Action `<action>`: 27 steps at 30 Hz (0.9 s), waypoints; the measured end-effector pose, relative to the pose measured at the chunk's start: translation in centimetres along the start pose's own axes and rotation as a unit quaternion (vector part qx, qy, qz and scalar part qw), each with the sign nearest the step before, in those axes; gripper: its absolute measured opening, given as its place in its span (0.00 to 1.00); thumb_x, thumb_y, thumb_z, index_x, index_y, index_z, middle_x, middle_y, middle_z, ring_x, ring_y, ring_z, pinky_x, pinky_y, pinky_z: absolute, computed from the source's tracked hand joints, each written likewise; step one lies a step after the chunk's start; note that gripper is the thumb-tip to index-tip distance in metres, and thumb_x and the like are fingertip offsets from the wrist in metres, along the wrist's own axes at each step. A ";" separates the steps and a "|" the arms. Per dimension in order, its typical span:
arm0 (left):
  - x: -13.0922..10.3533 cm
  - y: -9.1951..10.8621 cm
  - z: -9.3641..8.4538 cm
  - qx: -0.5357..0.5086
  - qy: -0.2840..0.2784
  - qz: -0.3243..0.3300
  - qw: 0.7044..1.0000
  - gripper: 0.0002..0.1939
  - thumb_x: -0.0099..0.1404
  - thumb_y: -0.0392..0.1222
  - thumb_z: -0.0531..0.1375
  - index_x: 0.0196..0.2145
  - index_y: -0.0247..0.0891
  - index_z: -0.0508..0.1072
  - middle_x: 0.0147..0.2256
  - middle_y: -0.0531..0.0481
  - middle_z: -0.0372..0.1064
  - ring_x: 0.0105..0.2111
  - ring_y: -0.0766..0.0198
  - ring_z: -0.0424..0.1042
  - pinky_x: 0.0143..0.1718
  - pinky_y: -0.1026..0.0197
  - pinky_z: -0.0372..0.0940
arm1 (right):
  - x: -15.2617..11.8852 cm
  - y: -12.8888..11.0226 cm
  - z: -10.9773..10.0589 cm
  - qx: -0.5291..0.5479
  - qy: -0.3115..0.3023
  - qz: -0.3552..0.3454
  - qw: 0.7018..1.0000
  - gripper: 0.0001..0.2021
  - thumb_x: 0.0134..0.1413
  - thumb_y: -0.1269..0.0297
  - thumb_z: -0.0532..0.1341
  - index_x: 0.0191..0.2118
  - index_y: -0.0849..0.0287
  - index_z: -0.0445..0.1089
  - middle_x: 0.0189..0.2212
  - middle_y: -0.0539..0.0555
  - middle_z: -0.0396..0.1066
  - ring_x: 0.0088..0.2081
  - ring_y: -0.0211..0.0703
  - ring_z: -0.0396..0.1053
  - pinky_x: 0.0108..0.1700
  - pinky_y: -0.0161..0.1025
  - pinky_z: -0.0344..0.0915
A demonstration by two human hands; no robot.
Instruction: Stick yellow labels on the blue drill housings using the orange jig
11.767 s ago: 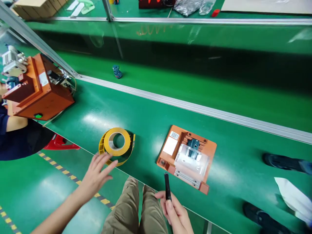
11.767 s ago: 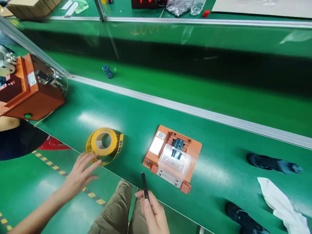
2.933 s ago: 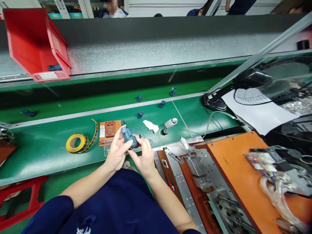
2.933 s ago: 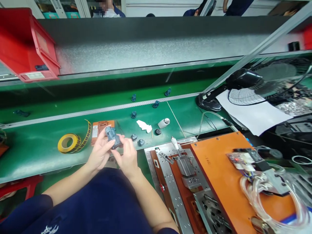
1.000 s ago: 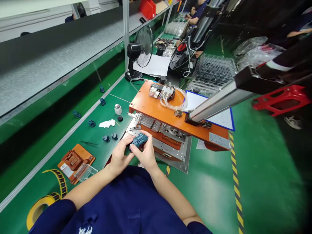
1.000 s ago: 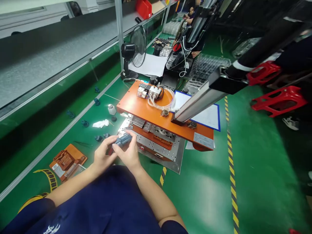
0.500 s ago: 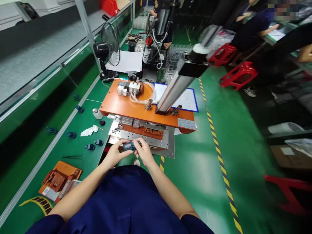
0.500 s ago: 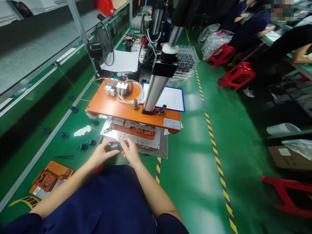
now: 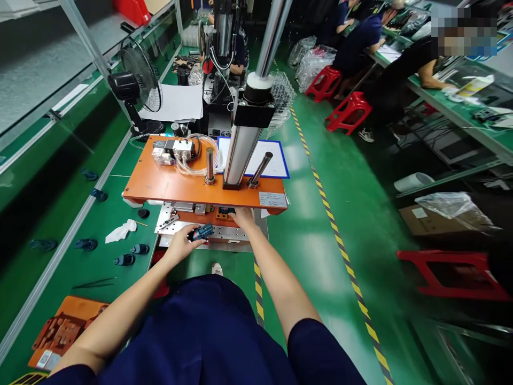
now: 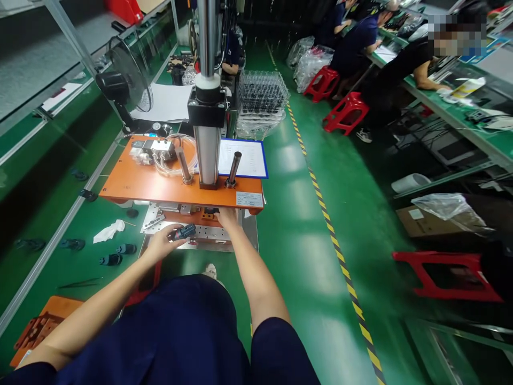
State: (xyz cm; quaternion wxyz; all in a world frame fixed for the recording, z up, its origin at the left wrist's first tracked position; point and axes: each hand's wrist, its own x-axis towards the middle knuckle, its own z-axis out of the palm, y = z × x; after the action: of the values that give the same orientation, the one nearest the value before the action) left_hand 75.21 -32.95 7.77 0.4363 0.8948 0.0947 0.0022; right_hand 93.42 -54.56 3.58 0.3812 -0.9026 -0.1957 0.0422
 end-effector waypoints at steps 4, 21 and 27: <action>2.3 0.5 -0.1 0.049 -0.002 0.027 0.998 0.23 0.57 0.46 0.69 0.50 0.39 0.75 0.47 0.43 0.78 0.46 0.51 0.77 0.49 0.51 0.70 | 0.6 0.8 0.3 -0.013 0.006 -0.030 0.999 0.18 0.52 0.60 0.67 0.50 0.53 0.73 0.53 0.59 0.73 0.59 0.61 0.66 0.60 0.56 0.61; 13.5 3.4 8.2 0.168 -0.098 0.094 0.976 0.17 0.65 0.45 0.64 0.51 0.41 0.75 0.50 0.41 0.75 0.55 0.46 0.70 0.58 0.51 0.61 | -18.2 8.4 -3.3 0.098 0.224 0.153 0.958 0.23 0.54 0.47 0.63 0.47 0.59 0.73 0.49 0.63 0.73 0.51 0.56 0.70 0.58 0.55 0.64; 11.3 2.2 6.5 0.122 -0.001 0.034 0.992 0.21 0.57 0.52 0.70 0.47 0.43 0.76 0.50 0.43 0.75 0.57 0.45 0.67 0.59 0.50 0.61 | -14.4 10.8 -1.0 0.196 0.192 0.250 0.928 0.27 0.54 0.41 0.59 0.44 0.63 0.72 0.39 0.61 0.77 0.39 0.50 0.76 0.42 0.46 0.74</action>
State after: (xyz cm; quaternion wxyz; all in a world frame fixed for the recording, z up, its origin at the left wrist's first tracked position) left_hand 87.27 -37.40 4.54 0.3239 0.9440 0.0633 0.0047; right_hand 83.92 -67.61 -4.42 0.5578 -0.8204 0.1260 -0.0007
